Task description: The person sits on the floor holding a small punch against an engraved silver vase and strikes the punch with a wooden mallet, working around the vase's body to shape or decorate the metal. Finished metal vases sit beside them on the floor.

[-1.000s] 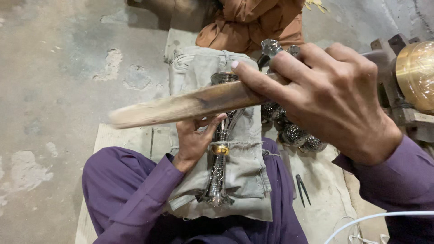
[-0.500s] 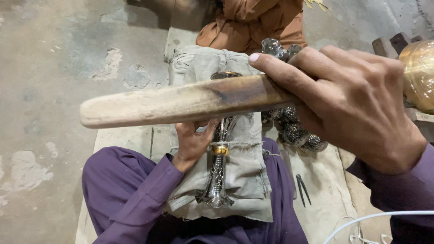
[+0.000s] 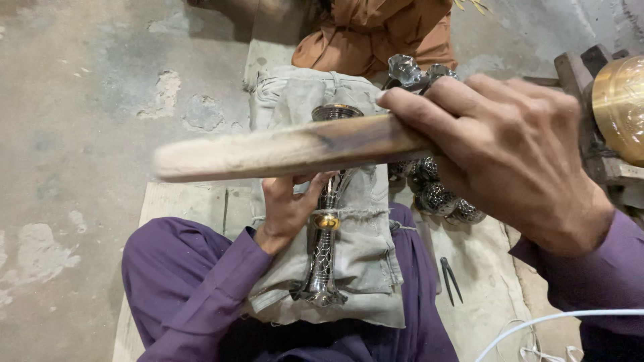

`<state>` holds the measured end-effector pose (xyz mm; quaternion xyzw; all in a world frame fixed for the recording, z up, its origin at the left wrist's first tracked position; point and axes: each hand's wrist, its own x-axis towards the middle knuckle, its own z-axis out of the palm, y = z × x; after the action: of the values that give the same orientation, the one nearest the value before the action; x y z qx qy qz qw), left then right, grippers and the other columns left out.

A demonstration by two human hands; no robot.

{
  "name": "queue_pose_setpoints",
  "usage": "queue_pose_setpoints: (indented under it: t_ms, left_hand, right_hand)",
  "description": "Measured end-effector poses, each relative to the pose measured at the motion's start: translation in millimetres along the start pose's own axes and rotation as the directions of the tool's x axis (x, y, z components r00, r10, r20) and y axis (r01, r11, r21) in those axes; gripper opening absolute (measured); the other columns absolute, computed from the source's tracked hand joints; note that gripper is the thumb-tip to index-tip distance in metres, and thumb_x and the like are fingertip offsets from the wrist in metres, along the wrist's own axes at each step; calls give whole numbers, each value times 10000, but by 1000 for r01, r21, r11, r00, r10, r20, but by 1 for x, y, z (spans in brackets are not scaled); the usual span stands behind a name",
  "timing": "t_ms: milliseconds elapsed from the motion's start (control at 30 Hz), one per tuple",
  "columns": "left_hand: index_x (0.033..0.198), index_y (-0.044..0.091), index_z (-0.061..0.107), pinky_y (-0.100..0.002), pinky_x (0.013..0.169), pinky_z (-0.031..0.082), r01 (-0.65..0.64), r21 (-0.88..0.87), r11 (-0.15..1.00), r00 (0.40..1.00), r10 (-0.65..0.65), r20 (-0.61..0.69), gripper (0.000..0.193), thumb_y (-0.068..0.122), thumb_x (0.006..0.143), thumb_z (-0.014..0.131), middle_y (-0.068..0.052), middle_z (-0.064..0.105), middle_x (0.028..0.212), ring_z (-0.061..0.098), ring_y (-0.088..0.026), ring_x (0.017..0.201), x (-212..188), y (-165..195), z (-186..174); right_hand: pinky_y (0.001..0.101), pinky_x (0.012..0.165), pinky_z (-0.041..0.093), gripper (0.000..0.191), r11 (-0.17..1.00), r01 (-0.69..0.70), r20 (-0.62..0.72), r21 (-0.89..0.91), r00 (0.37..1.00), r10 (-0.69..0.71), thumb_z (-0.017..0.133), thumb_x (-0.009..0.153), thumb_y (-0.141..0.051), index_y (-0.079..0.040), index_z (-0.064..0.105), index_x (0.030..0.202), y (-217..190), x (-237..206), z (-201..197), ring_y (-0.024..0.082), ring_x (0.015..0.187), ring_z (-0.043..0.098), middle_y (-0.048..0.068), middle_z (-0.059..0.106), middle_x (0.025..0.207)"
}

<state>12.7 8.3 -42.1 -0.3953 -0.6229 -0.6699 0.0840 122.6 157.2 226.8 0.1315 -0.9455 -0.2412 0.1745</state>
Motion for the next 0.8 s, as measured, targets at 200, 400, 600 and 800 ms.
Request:
queue_pose_setpoints:
  t_ms: [200,400,600,800]
  left_hand:
    - [1321,34,557,-335,872,692,0,-122,993,998,7,58,388,-12,976,730,-115,776,1088,793,-204,996,14,9,-1]
    - [1355,55,561,-326,859,682,34,-22,999,982,-29,185,477,58,935,784,-131,785,1104,789,-206,1011,30,13,-7]
    - [1365,60,572,-326,870,672,16,-55,998,954,1,300,416,44,983,735,-136,784,1121,797,-210,1030,40,16,-17]
    - [1375,110,594,-316,808,661,-49,24,999,902,34,431,478,75,929,763,-116,793,1088,801,-200,960,57,20,-22]
  right_hand:
    - [339,638,516,359,990,-95,-39,-105,995,91,758,937,-234,-231,692,1290,10,-33,20,183,789,675,-7,722,977]
    - [332,549,510,410,954,-246,76,-172,962,262,792,843,-176,-213,731,1247,8,-53,37,175,661,678,0,727,853]
    - [385,588,514,505,906,-416,176,77,900,398,748,819,-59,-179,702,1307,5,-77,57,207,710,676,32,734,941]
    - [354,650,522,359,521,-515,133,681,787,603,674,858,-89,-103,580,1204,-5,-89,74,183,718,660,25,624,864]
